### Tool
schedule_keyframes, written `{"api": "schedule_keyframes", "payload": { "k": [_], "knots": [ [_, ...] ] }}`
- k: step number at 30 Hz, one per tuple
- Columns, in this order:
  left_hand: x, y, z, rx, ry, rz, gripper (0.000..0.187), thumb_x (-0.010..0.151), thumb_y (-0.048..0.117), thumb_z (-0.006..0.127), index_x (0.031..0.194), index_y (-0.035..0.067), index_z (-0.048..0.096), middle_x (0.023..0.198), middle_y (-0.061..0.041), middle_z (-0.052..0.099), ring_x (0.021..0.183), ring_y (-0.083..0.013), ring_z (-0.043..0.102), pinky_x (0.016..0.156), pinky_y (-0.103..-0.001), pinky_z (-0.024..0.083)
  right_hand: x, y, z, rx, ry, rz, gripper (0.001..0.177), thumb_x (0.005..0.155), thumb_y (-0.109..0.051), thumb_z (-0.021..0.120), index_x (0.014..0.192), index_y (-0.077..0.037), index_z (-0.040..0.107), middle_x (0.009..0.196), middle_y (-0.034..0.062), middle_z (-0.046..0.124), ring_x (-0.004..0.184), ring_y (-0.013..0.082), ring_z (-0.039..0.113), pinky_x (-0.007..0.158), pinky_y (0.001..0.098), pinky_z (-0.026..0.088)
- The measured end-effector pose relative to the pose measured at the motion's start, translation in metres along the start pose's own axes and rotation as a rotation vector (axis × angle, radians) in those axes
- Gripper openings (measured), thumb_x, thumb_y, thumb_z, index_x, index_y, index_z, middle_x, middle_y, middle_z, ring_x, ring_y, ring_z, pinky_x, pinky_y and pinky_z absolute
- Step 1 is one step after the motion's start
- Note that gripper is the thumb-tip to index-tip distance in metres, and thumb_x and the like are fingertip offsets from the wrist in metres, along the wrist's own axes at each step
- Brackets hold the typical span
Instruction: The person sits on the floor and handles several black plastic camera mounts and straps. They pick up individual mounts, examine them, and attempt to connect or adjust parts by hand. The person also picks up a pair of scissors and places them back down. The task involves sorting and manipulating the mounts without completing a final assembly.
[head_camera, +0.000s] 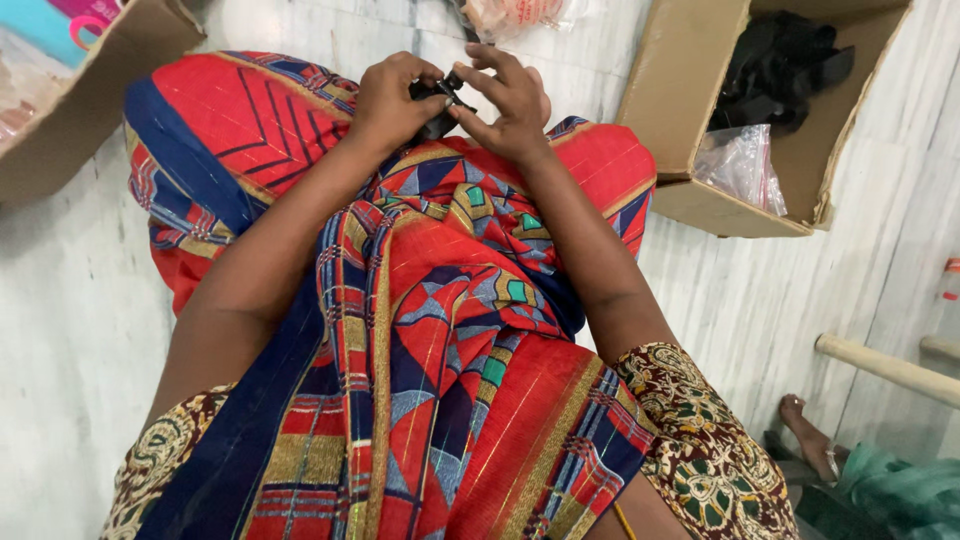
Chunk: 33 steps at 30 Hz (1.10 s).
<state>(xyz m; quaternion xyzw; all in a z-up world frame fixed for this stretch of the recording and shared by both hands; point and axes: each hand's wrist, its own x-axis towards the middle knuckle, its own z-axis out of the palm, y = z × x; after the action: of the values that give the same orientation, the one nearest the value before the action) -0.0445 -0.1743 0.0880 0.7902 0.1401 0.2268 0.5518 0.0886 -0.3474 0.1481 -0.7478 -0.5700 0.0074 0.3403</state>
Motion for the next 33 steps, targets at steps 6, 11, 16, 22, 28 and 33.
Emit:
{"api": "schedule_keyframes", "payload": {
  "k": [6,11,16,22,28,33],
  "knots": [
    [-0.001,0.020,-0.004,-0.033,-0.067,0.055,0.028,0.083,0.008,0.084,0.109,0.003,0.075,0.099,-0.013,0.070,0.090,-0.0260,0.072,0.080,-0.035,0.057,0.003,-0.005,-0.003,0.179,-0.033,0.017,0.069,0.087,-0.035,0.088,0.142,-0.008,0.056,0.148,0.0112,0.053,0.121,0.0199,0.064,0.090,0.0319,0.053],
    [0.005,0.027,-0.007,-0.139,-0.052,0.029,0.026,0.083,0.006,0.085,0.106,0.001,0.074,0.098,-0.012,0.070,0.090,-0.0227,0.072,0.080,-0.032,0.057,0.000,0.011,-0.006,0.369,-0.017,0.121,0.039,0.098,-0.021,0.078,0.134,-0.010,0.068,0.137,0.0050,0.062,0.112,0.0137,0.068,0.091,0.0315,0.051],
    [0.005,0.018,-0.008,-0.100,-0.110,0.071,0.029,0.081,0.005,0.087,0.106,0.000,0.075,0.099,-0.012,0.071,0.089,-0.0212,0.071,0.080,-0.031,0.056,-0.012,0.026,0.001,0.144,-0.229,0.242,0.026,0.098,-0.016,0.074,0.122,-0.007,0.073,0.106,0.0008,0.068,0.090,0.0122,0.069,0.091,0.0360,0.037],
    [0.006,0.009,-0.001,-0.282,-0.135,0.005,0.031,0.087,0.002,0.084,0.115,0.001,0.071,0.099,-0.007,0.071,0.092,-0.0150,0.069,0.083,-0.028,0.055,-0.013,0.046,0.017,0.526,-0.156,0.135,0.010,0.112,-0.014,0.064,0.116,-0.005,0.064,0.115,0.0035,0.061,0.107,0.0151,0.062,0.094,0.0267,0.047],
    [0.014,-0.016,0.006,-0.791,-0.191,-0.248,0.021,0.094,-0.011,0.071,0.110,0.002,0.066,0.106,-0.003,0.071,0.099,-0.0093,0.068,0.091,-0.025,0.057,-0.002,0.039,-0.008,0.913,-0.271,0.280,0.040,0.098,-0.011,0.076,0.134,-0.001,0.062,0.128,0.0061,0.058,0.116,0.0146,0.064,0.102,0.0282,0.051],
    [0.022,-0.004,0.002,-0.758,-0.244,-0.355,0.020,0.093,-0.006,0.073,0.109,0.004,0.067,0.106,-0.004,0.073,0.100,-0.0122,0.068,0.094,-0.027,0.057,0.001,0.034,-0.011,0.706,-0.221,0.189,0.037,0.096,-0.007,0.079,0.132,-0.003,0.071,0.117,0.0056,0.065,0.104,0.0137,0.063,0.095,0.0277,0.047]
  ]
}}
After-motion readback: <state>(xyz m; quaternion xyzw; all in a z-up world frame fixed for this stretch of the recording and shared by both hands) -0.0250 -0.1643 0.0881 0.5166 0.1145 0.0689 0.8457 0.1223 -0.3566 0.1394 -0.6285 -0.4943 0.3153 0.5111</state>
